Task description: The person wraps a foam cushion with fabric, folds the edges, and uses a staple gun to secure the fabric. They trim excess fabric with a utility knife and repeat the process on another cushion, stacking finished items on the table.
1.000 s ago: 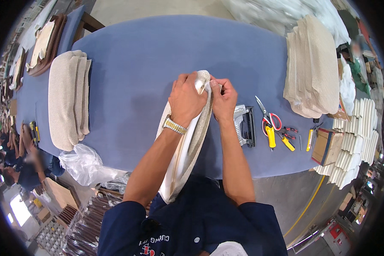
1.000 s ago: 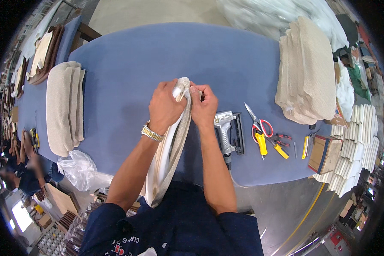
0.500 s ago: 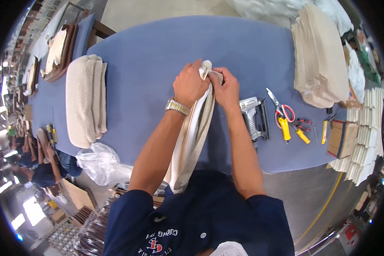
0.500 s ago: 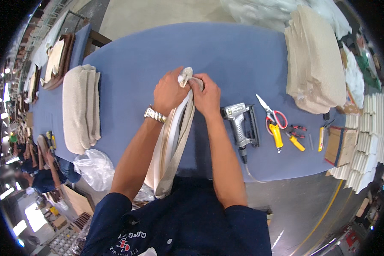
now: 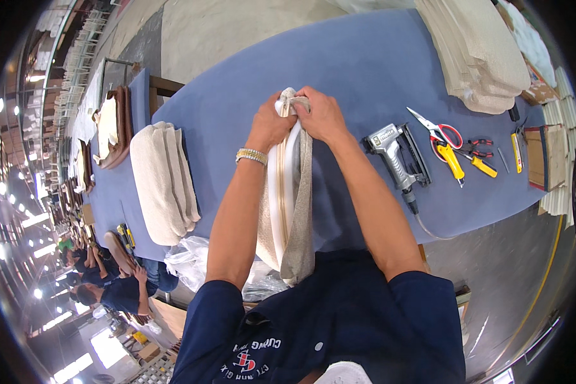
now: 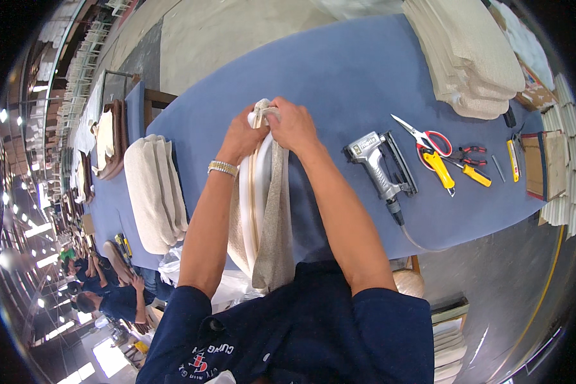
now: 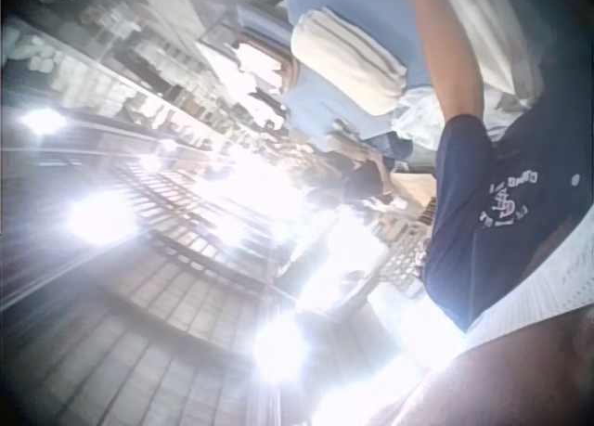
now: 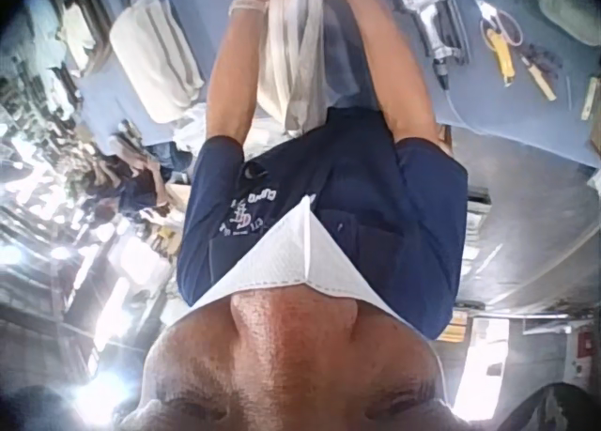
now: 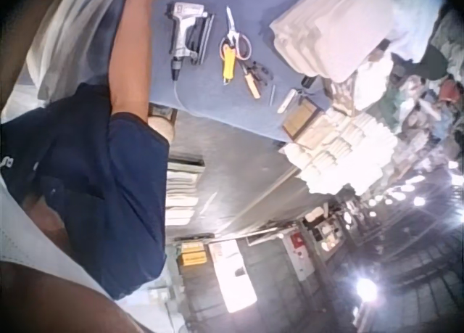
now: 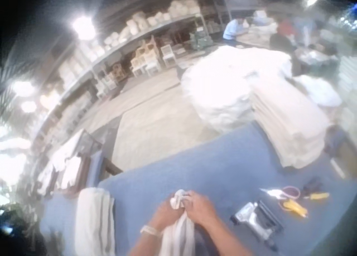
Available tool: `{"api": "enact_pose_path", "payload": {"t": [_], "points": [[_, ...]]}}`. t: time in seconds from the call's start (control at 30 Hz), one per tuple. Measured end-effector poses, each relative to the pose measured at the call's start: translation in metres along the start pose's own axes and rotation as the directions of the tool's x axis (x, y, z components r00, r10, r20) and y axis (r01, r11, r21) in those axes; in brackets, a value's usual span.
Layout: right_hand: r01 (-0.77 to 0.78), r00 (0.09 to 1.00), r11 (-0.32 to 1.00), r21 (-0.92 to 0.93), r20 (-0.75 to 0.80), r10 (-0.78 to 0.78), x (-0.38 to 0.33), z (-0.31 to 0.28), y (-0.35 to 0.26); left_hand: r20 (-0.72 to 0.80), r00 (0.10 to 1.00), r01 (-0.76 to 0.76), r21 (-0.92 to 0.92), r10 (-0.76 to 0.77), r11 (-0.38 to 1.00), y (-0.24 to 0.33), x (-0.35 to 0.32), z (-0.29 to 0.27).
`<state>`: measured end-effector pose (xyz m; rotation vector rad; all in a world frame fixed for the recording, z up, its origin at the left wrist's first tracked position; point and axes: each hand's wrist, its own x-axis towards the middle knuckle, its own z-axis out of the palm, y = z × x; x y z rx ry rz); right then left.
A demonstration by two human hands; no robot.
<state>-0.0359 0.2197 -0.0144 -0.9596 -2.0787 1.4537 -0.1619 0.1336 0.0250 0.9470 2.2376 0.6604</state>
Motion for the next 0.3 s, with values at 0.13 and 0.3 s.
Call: {"api": "enact_pose_path", "payload": {"t": [0.13, 0.3], "points": [[0.051, 0.996, 0.997, 0.063, -0.072, -0.047, 0.000, 0.018, 0.004, -0.081, 0.997, 0.007, 0.071, -0.001, 0.997, -0.012, 0.003, -0.006], [-0.056, 0.995, 0.998, 0.013, 0.087, 0.055, 0.024, 0.046, -0.010, -0.110, 0.991, 0.082, 0.027, -0.079, 0.996, -0.032, 0.008, -0.030]]}}
